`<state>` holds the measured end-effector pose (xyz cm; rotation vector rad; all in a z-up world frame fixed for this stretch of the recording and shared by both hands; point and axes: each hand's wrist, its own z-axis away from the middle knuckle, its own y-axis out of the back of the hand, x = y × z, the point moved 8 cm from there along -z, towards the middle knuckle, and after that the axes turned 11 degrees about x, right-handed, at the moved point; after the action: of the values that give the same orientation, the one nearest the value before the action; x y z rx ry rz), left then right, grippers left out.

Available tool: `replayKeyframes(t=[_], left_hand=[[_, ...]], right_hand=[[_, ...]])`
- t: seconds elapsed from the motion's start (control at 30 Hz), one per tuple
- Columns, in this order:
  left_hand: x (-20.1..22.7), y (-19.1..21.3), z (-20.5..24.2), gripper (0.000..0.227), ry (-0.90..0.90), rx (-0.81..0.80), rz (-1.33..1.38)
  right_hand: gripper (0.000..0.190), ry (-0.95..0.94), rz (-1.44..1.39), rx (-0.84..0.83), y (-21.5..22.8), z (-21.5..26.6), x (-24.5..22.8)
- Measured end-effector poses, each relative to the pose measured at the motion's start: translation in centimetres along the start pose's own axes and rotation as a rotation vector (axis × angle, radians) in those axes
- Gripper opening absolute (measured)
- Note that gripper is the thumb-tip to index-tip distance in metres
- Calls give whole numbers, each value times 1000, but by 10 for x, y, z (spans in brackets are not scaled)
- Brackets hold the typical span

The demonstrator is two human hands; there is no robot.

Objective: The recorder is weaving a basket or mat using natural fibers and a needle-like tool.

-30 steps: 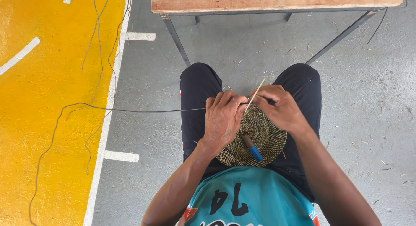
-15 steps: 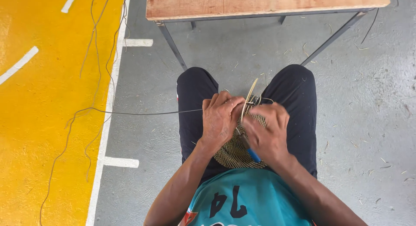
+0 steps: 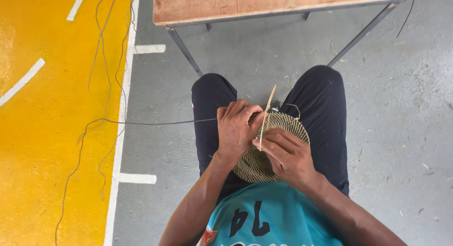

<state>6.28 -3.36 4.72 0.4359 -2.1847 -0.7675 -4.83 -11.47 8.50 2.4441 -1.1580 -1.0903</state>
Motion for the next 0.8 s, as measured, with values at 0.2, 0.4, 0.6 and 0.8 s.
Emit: replayKeyframes(t=[0.2, 0.4, 0.6, 0.8], left_hand=[[7, 0, 9, 17, -56, 57, -62], [4, 6, -8, 13, -86, 16, -19], [18, 0, -17, 14, -201, -31, -32], [32, 12, -15, 22, -273, -38, -103]], right_hand=[[35, -86, -53, -49, 0, 14, 1], [34, -71, -49, -35, 27, -19, 30], [22, -341, 1, 50, 31, -8, 91], [15, -527, -90, 126, 14, 28, 99]])
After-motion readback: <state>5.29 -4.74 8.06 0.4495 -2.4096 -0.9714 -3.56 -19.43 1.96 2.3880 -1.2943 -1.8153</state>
